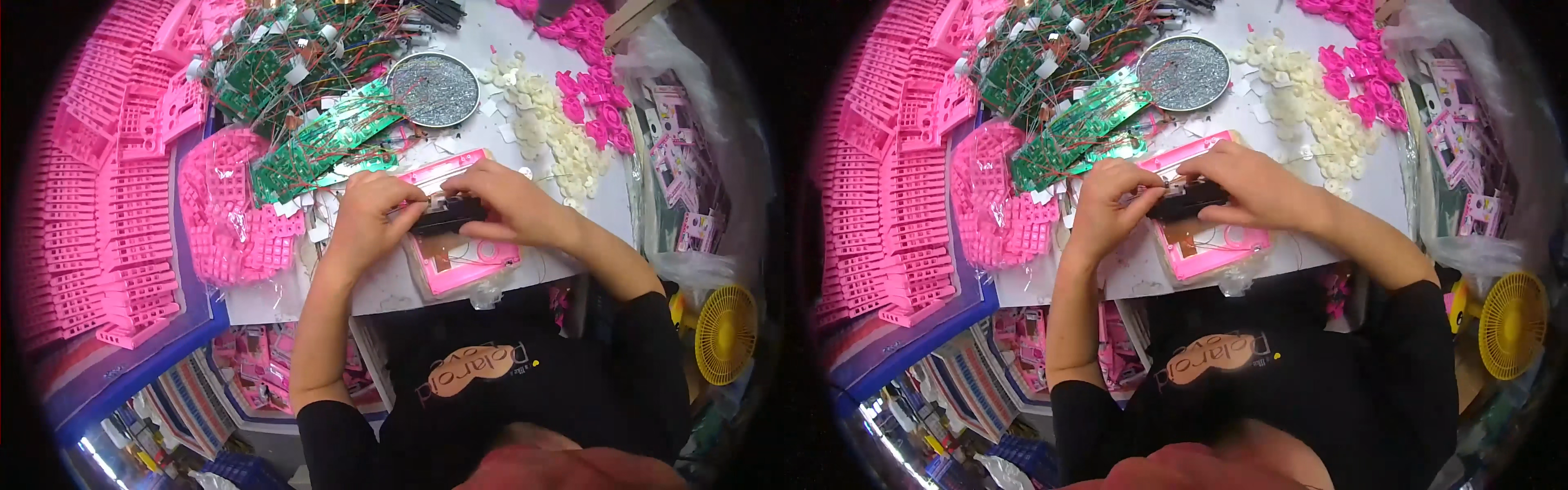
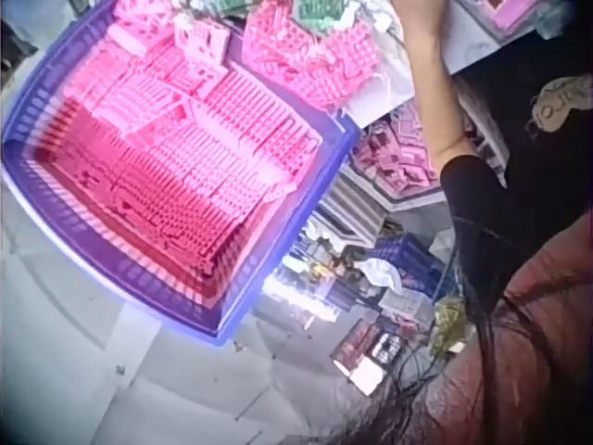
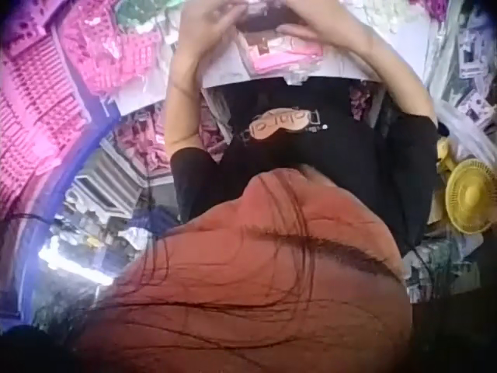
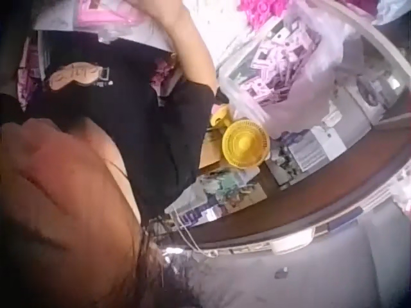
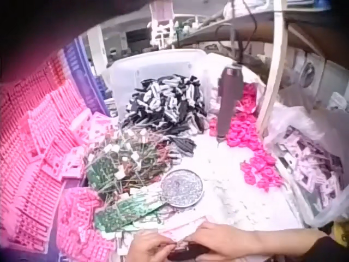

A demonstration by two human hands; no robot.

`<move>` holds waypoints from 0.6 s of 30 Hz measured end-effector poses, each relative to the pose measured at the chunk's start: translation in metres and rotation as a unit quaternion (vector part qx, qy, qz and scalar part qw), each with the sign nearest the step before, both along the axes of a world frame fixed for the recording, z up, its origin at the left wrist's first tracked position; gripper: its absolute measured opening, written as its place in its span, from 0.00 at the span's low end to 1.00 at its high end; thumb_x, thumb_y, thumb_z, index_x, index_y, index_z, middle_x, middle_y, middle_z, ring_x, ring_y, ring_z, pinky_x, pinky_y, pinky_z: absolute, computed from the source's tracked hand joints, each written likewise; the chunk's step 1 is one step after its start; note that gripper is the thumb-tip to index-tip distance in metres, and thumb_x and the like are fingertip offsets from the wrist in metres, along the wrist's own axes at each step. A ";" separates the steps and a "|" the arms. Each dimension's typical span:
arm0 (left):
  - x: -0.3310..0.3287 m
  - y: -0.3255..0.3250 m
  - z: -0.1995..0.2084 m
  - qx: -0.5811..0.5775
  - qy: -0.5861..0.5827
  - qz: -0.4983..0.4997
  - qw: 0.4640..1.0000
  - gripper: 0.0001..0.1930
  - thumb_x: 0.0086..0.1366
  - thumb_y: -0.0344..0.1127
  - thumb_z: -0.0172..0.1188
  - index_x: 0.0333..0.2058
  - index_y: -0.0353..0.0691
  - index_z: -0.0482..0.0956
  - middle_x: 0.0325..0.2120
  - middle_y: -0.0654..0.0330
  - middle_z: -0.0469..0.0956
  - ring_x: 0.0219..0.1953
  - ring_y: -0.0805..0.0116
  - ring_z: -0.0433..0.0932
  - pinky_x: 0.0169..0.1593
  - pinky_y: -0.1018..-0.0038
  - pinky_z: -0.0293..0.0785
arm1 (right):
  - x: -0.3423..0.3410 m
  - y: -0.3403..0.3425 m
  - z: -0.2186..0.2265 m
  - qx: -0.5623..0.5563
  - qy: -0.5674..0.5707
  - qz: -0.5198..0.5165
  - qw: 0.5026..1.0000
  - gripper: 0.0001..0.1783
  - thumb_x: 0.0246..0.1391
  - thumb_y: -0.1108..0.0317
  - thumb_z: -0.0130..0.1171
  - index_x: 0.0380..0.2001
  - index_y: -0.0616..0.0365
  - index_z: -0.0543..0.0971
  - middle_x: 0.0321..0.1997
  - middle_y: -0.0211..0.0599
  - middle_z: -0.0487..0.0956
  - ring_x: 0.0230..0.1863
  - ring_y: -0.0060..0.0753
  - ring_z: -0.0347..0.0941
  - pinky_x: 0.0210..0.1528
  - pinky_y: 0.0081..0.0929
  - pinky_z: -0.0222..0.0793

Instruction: Assemble small toy electronics components into a pink plastic frame.

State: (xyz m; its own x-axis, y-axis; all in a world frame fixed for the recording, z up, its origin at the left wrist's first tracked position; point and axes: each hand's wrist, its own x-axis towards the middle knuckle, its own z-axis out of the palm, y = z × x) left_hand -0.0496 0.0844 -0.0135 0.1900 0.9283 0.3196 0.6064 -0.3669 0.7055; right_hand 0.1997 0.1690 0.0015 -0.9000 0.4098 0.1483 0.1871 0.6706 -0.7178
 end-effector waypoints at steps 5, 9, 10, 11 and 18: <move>-0.003 0.004 0.006 0.057 0.079 -0.075 0.992 0.06 0.54 0.31 0.70 0.31 0.43 0.84 0.25 0.62 0.79 0.32 0.61 0.77 0.45 0.64 0.69 | -0.004 0.000 -0.005 0.028 0.007 0.031 0.999 0.29 0.45 0.66 0.71 0.52 0.55 0.76 0.49 0.40 0.76 0.51 0.47 0.71 0.55 0.41 0.70; 0.004 -0.006 0.014 0.071 0.153 -0.072 0.983 0.09 0.55 0.31 0.70 0.36 0.45 0.85 0.26 0.61 0.80 0.32 0.61 0.77 0.45 0.64 0.69 | -0.005 0.002 -0.003 0.079 0.008 0.068 0.994 0.30 0.43 0.67 0.71 0.52 0.53 0.76 0.49 0.38 0.76 0.53 0.46 0.70 0.54 0.40 0.71; 0.006 -0.011 0.011 0.077 0.149 -0.057 0.984 0.10 0.55 0.31 0.70 0.38 0.45 0.86 0.26 0.60 0.80 0.32 0.61 0.77 0.43 0.64 0.70 | -0.004 0.003 -0.002 0.084 0.001 0.073 0.994 0.29 0.43 0.67 0.71 0.52 0.53 0.76 0.50 0.37 0.76 0.53 0.47 0.70 0.54 0.40 0.72; 0.008 -0.016 0.009 0.083 0.145 -0.043 0.985 0.11 0.56 0.31 0.70 0.40 0.44 0.86 0.26 0.59 0.80 0.31 0.60 0.77 0.42 0.64 0.71 | -0.004 0.003 -0.001 0.083 -0.010 0.074 0.994 0.28 0.43 0.68 0.70 0.51 0.54 0.76 0.51 0.38 0.76 0.53 0.47 0.70 0.54 0.40 0.72; 0.025 -0.022 0.008 -0.164 -0.057 0.082 0.981 0.07 0.62 0.31 0.65 0.38 0.35 0.85 0.27 0.52 0.84 0.26 0.59 0.82 0.33 0.68 0.77 | -0.014 -0.004 0.010 0.132 -0.050 0.086 0.986 0.26 0.41 0.70 0.69 0.48 0.56 0.77 0.53 0.39 0.76 0.54 0.49 0.70 0.53 0.40 0.74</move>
